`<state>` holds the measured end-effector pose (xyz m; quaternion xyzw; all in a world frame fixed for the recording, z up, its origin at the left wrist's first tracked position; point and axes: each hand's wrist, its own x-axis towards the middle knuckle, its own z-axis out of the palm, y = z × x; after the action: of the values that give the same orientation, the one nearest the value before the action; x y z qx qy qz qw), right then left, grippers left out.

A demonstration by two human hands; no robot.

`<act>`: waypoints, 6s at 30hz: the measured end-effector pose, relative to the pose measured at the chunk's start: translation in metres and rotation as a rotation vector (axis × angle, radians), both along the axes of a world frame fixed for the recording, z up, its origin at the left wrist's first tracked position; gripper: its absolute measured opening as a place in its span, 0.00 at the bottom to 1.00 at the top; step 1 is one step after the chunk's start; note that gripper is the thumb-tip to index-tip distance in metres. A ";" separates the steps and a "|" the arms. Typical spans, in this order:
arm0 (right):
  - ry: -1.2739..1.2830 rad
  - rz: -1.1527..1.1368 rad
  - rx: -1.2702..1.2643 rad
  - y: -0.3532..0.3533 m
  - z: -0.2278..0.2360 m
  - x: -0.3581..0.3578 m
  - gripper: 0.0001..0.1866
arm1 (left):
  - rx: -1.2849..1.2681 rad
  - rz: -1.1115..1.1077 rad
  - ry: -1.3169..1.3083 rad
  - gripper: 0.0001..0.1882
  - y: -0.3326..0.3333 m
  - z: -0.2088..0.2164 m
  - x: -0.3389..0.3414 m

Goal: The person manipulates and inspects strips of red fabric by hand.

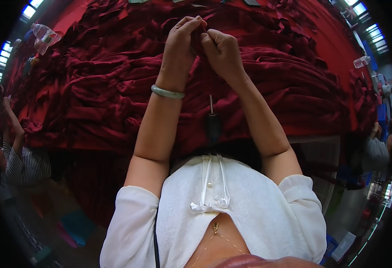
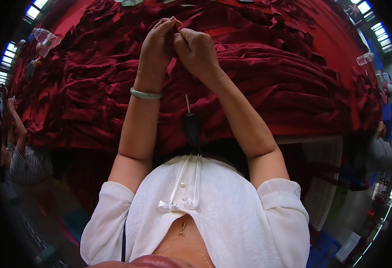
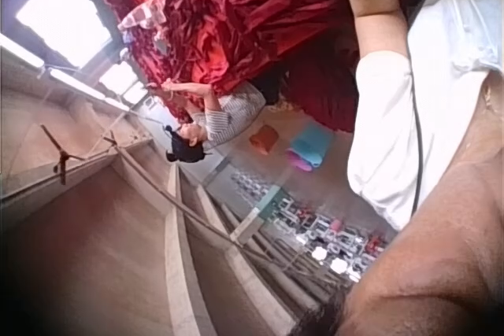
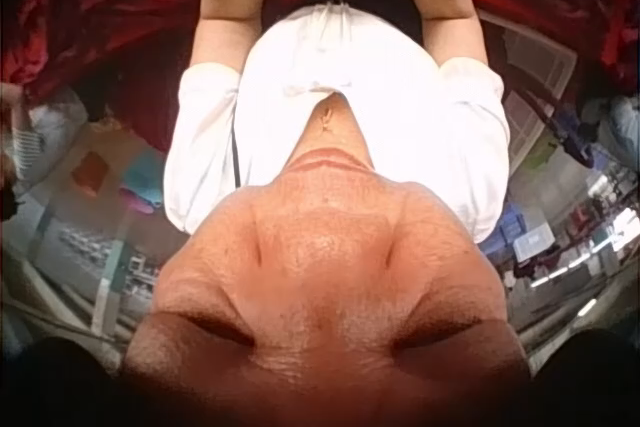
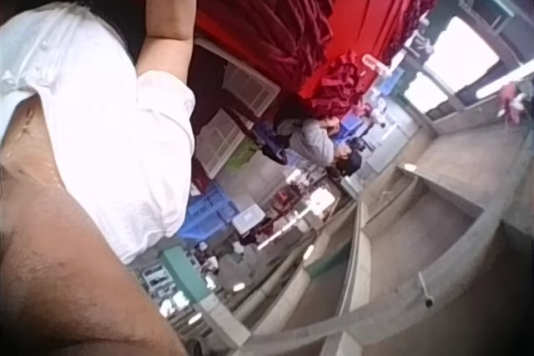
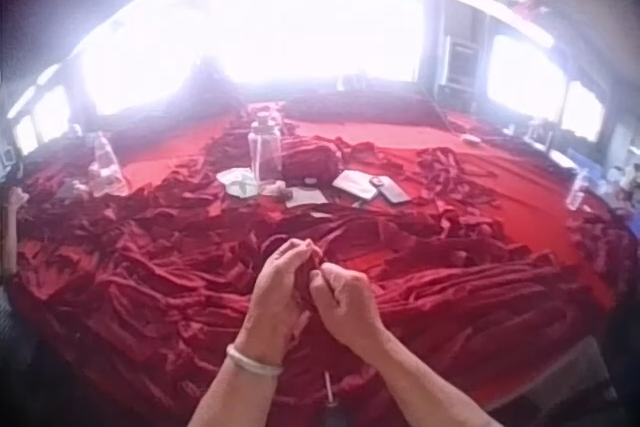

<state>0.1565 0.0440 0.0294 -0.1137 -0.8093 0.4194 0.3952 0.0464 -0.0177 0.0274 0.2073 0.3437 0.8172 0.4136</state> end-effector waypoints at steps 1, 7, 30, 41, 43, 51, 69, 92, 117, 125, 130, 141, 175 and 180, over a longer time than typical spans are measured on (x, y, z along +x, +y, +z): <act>-0.003 -0.012 0.000 0.001 0.001 -0.002 0.16 | 0.000 -0.012 -0.003 0.06 0.001 -0.001 -0.004; -0.004 -0.032 0.137 -0.001 -0.001 -0.009 0.16 | 0.043 -0.005 0.050 0.06 0.002 -0.012 -0.018; 0.340 0.146 0.563 0.099 0.133 0.013 0.14 | -0.577 0.770 2.194 0.09 -0.080 0.086 -0.155; -0.208 -0.228 0.606 0.282 0.080 0.210 0.19 | -0.593 0.241 1.812 0.09 -0.052 0.046 -0.069; -0.066 -0.227 0.793 0.219 0.047 0.131 0.20 | -0.592 0.271 1.782 0.10 -0.035 0.040 -0.063; -0.445 0.276 0.148 0.081 0.028 -0.009 0.15 | -0.518 0.230 1.836 0.12 -0.018 0.041 -0.051; -1.017 -1.214 0.727 0.341 0.064 0.185 0.17 | -0.320 0.035 1.110 0.09 -0.073 0.021 -0.072; -0.276 0.612 -0.252 0.084 0.002 -0.026 0.12 | -0.242 -0.040 0.950 0.08 -0.012 0.006 -0.056; -0.099 0.359 -0.154 0.056 -0.013 -0.016 0.15 | -0.236 -0.283 0.378 0.14 -0.036 0.005 -0.024; -0.101 0.354 -0.094 0.055 -0.022 -0.005 0.13 | 0.148 -0.515 -0.078 0.18 -0.062 -0.013 -0.025; -0.227 0.377 -0.009 0.056 -0.026 -0.006 0.12 | 0.011 -0.346 0.074 0.15 -0.057 -0.033 -0.022; -0.233 0.064 0.412 0.051 -0.014 -0.014 0.11 | -0.273 0.110 0.578 0.09 -0.024 -0.028 -0.008; -0.202 -0.114 0.176 0.015 0.001 -0.021 0.23 | -0.108 0.129 0.066 0.05 -0.024 -0.018 0.017; -0.172 -0.132 0.135 -0.002 -0.005 -0.004 0.23 | 0.012 0.019 0.038 0.05 -0.015 -0.009 0.003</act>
<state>0.1523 0.0423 0.0240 -0.1754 -0.8574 0.3256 0.3579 0.0491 -0.0327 0.0180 0.2221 0.3487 0.8191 0.3977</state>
